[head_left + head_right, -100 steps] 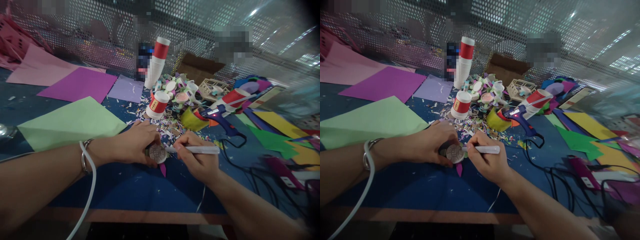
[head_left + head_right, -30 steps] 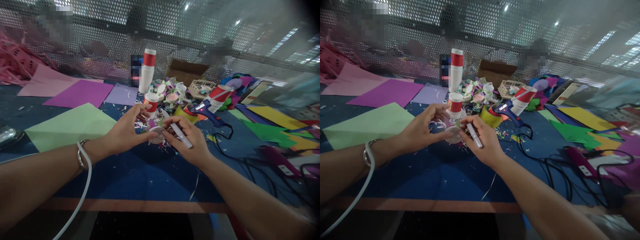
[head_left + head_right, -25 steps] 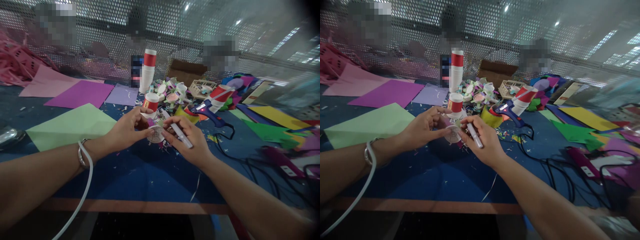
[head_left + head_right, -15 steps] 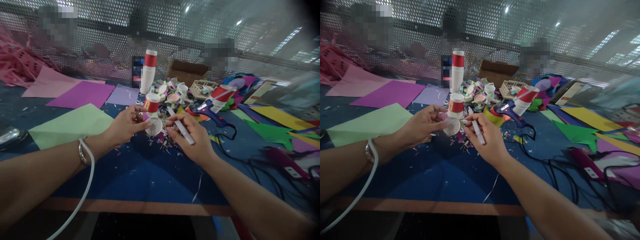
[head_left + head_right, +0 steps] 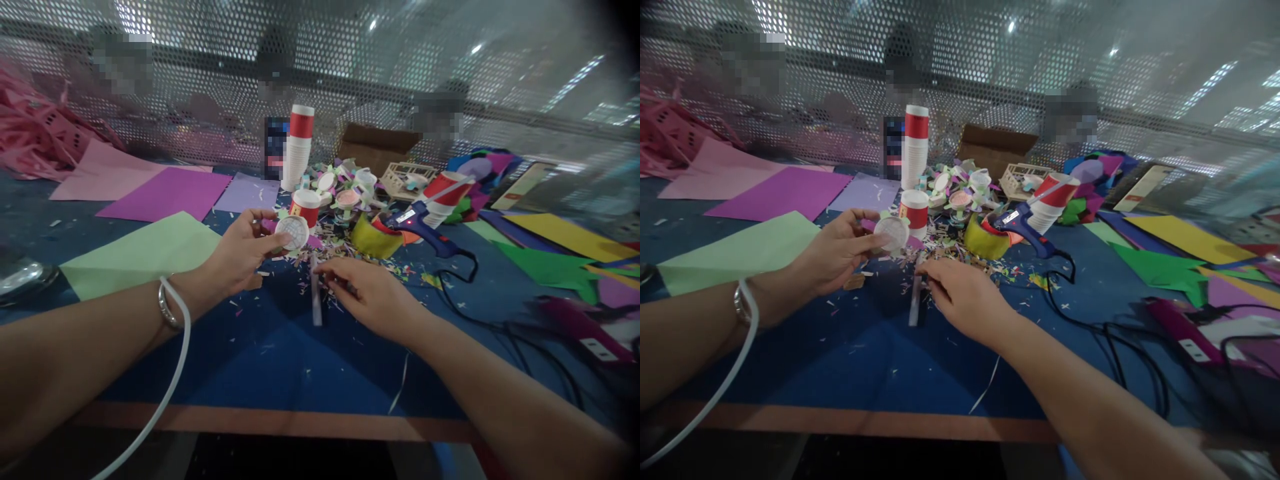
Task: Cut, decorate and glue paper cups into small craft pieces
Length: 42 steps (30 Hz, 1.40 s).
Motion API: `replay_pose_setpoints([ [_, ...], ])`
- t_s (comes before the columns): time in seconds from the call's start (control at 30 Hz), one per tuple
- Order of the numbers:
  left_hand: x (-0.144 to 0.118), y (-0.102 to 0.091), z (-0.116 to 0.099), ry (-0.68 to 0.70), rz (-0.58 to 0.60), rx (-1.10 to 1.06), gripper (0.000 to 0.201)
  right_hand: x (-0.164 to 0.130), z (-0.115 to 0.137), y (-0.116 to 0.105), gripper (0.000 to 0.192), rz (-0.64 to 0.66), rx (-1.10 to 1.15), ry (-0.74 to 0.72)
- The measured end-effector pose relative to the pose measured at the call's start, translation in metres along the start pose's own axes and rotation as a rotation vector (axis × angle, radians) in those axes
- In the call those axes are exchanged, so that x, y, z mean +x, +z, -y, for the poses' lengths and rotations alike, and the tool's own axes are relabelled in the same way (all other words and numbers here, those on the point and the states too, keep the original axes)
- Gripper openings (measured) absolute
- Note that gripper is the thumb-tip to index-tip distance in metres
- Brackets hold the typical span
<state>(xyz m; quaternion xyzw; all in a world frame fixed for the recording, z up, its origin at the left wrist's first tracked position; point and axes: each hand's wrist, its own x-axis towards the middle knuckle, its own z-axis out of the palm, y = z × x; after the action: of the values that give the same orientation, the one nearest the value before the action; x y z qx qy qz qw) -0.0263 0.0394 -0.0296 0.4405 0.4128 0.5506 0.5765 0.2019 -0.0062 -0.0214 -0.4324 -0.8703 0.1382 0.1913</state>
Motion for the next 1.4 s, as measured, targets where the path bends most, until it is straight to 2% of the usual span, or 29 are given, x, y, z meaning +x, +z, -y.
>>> replay_pose_setpoints([
  [0.07, 0.000, 0.000, 0.001, 0.013, 0.020, 0.007, 0.044, 0.000, 0.002, -0.001, 0.023, -0.038, 0.021, 0.003],
  [0.17, -0.002, 0.002, 0.001, -0.009, 0.051, 0.021, 0.043, 0.001, 0.003, -0.003, 0.016, -0.178, 0.105, 0.094],
  [0.27, -0.004, 0.005, 0.000, -0.027, 0.083, 0.012, 0.045, 0.002, 0.003, -0.003, 0.019, -0.247, 0.193, 0.182],
  [0.37, -0.006, 0.007, -0.001, -0.021, 0.135, 0.005, 0.046, 0.005, 0.002, -0.002, 0.021, -0.227, 0.259, 0.221],
  [0.5, -0.008, 0.007, -0.001, -0.005, 0.182, 0.018, 0.046, 0.006, 0.001, -0.001, 0.024, -0.270, 0.324, 0.249],
  [0.63, -0.009, 0.007, -0.001, 0.001, 0.197, 0.028, 0.047, 0.005, 0.000, -0.002, 0.020, -0.222, 0.322, 0.248],
  [1.0, -0.010, 0.008, -0.001, 0.052, 0.191, -0.020, 0.047, 0.004, 0.003, -0.003, 0.018, -0.200, 0.372, 0.251],
  [1.2, -0.012, 0.010, -0.002, 0.021, 0.230, 0.025, 0.042, 0.003, 0.004, -0.002, 0.015, -0.188, 0.383, 0.249],
  [1.4, -0.010, 0.007, 0.000, 0.059, 0.194, -0.003, 0.045, 0.003, 0.005, -0.003, 0.019, -0.188, 0.349, 0.245],
])
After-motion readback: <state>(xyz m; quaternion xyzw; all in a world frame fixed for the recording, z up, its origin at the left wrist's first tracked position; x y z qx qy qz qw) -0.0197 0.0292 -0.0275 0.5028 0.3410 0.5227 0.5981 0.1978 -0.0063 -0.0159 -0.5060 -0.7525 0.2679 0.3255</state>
